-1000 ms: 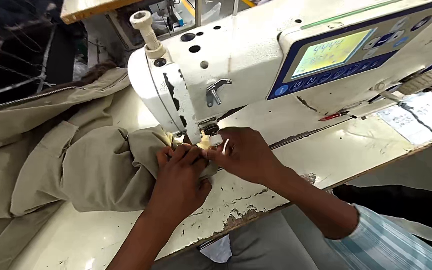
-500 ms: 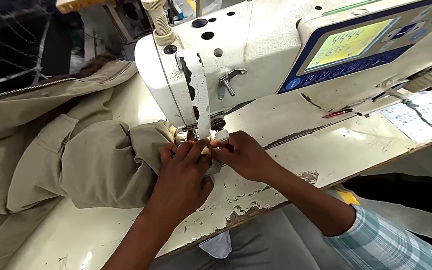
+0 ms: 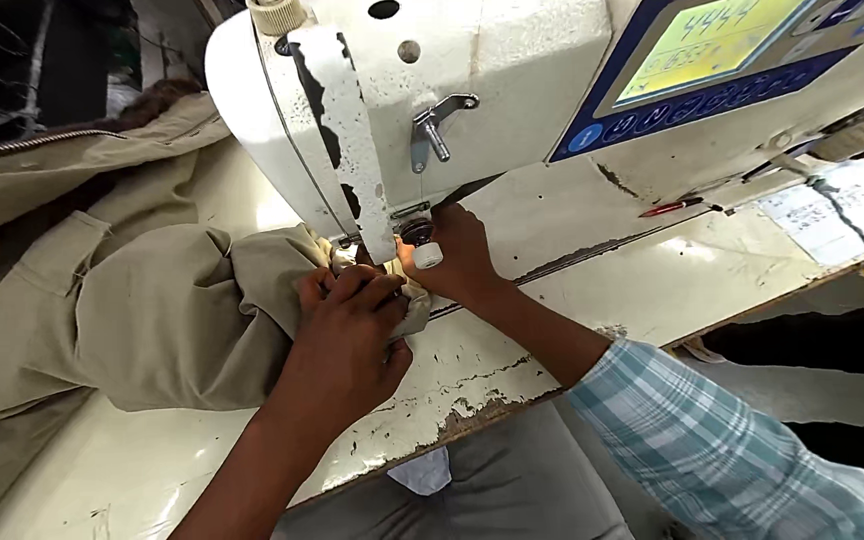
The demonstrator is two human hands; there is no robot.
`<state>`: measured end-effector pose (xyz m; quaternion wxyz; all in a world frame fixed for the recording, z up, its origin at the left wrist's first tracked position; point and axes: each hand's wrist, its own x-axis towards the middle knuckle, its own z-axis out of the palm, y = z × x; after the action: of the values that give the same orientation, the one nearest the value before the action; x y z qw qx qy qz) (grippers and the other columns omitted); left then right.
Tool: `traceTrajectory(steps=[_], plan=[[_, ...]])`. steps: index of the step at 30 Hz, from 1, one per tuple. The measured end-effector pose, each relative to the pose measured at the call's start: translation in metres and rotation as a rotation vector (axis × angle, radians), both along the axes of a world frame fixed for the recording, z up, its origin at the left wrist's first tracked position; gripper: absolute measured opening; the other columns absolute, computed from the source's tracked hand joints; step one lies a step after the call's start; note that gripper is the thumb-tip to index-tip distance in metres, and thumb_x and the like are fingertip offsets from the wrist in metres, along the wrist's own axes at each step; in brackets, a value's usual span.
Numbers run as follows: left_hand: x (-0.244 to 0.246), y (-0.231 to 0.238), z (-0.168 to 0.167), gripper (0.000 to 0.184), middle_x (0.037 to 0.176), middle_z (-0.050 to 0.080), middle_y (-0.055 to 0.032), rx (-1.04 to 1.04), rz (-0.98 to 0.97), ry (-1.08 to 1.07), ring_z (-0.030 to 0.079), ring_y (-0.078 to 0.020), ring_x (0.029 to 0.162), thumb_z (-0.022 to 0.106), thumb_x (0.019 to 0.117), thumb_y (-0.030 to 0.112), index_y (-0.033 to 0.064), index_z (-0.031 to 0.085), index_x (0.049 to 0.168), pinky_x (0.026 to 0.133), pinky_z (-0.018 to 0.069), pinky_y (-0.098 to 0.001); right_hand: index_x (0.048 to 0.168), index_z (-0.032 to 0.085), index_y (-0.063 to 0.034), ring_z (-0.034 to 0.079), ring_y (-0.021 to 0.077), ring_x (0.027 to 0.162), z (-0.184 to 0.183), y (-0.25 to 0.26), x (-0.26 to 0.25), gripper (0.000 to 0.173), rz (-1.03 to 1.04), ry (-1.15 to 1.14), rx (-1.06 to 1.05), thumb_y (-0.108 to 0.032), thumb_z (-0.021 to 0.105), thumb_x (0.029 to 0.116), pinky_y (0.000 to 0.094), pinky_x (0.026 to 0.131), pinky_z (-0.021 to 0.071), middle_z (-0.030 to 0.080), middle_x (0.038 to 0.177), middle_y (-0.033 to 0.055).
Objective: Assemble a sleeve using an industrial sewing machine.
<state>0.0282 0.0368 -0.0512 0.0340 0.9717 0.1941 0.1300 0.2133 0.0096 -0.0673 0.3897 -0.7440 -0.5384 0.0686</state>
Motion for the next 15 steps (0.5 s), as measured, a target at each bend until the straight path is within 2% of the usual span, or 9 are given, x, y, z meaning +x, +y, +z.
traceTrajectory(steps=[5,7,9,11,13,15], plan=[[-0.002,-0.002,-0.001,0.030,0.122,0.068,-0.0020,0.031,0.039,-0.004,0.057,-0.0264,0.122,0.065,0.0804,0.038,0.0218,0.080,0.099,0.099,0.0350,-0.0574,0.084,0.070,-0.0061,0.068,0.0303,0.078,0.013,0.000,-0.002,0.015,0.014,0.049,-0.153,-0.021,0.071,0.0847,0.0520,0.060,0.0473,0.067,0.080,0.0113],[-0.001,-0.005,-0.001,0.029,0.115,0.069,-0.0006,0.029,0.066,0.003,0.057,-0.0255,0.122,0.067,0.0797,0.037,0.0220,0.080,0.100,0.102,0.0344,-0.0575,0.086,0.069,-0.0066,0.068,0.0307,0.080,0.015,0.000,-0.001,0.016,0.015,0.077,-0.200,-0.022,0.070,0.0862,0.0530,0.062,0.0481,0.067,0.082,0.0117],[0.000,-0.006,-0.001,0.029,0.113,0.071,0.0019,0.023,0.083,0.013,0.056,-0.0245,0.124,0.068,0.0796,0.037,0.0227,0.081,0.102,0.103,0.0333,-0.0568,0.094,0.069,-0.0071,0.068,0.0283,0.082,0.016,-0.007,0.005,0.016,0.051,0.142,-0.172,-0.023,0.071,0.0893,0.0527,0.068,0.0520,0.067,0.086,0.0103],[0.000,-0.005,-0.001,0.027,0.113,0.071,0.0038,0.025,0.087,0.010,0.056,-0.0230,0.125,0.070,0.0794,0.037,0.0233,0.080,0.100,0.103,0.0338,-0.0564,0.098,0.071,-0.0081,0.067,0.0206,0.074,0.024,-0.024,0.008,0.018,0.143,0.161,-0.100,-0.025,0.071,0.0924,0.0456,0.065,0.0548,0.068,0.083,0.0056],[0.000,-0.006,-0.001,0.025,0.115,0.070,0.0034,0.017,0.085,0.011,0.056,-0.0222,0.125,0.072,0.0788,0.037,0.0229,0.079,0.098,0.102,0.0339,-0.0561,0.104,0.072,-0.0133,0.069,0.0119,0.076,0.031,-0.041,0.007,0.024,0.240,0.129,-0.203,-0.035,0.071,0.0944,0.0369,0.068,0.0595,0.070,0.088,-0.0013],[0.000,-0.006,-0.002,0.027,0.116,0.069,0.0031,0.014,0.076,0.019,0.056,-0.0224,0.125,0.071,0.0786,0.037,0.0226,0.079,0.101,0.103,0.0340,-0.0574,0.102,0.074,-0.0137,0.068,0.0127,0.077,0.030,-0.047,0.007,0.021,0.291,0.054,-0.301,-0.033,0.070,0.0956,0.0382,0.071,0.0571,0.070,0.085,-0.0007]])
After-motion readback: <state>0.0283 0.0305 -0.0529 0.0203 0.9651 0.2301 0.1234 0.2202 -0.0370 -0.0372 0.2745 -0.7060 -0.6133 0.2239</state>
